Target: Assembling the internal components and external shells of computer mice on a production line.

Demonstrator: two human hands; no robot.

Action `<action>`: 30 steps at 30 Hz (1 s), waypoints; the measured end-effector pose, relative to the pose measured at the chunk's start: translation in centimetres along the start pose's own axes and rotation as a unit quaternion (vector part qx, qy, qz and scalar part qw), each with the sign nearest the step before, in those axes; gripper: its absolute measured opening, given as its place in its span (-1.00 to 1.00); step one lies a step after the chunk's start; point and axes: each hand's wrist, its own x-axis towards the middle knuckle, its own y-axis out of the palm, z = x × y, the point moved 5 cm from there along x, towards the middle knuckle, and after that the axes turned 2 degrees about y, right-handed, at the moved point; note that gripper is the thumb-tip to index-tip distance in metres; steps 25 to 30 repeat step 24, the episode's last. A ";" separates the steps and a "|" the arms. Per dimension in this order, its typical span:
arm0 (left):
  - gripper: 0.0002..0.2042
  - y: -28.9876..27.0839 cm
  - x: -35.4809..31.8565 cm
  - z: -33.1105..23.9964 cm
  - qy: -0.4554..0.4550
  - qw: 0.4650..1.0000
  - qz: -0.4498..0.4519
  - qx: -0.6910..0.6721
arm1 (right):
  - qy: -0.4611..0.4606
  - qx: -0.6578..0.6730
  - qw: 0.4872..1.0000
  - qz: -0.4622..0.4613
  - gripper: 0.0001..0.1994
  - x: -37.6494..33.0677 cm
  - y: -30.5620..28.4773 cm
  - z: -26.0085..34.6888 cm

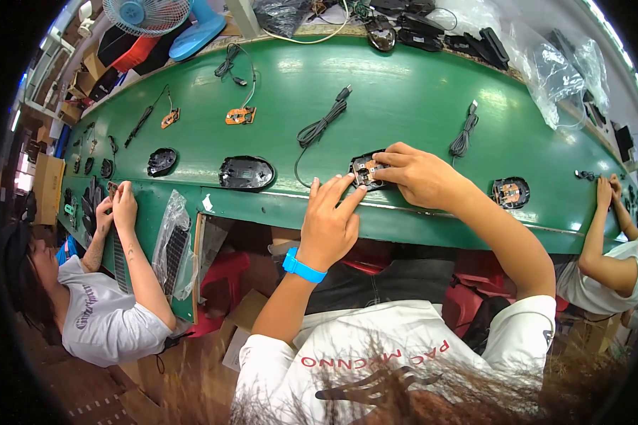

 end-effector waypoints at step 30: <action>-0.64 0.5 3.5 1.1 0.112 0.987 0.112 0.005 | 0.039 -0.047 0.994 -0.087 -0.56 -3.7 0.5 -1.0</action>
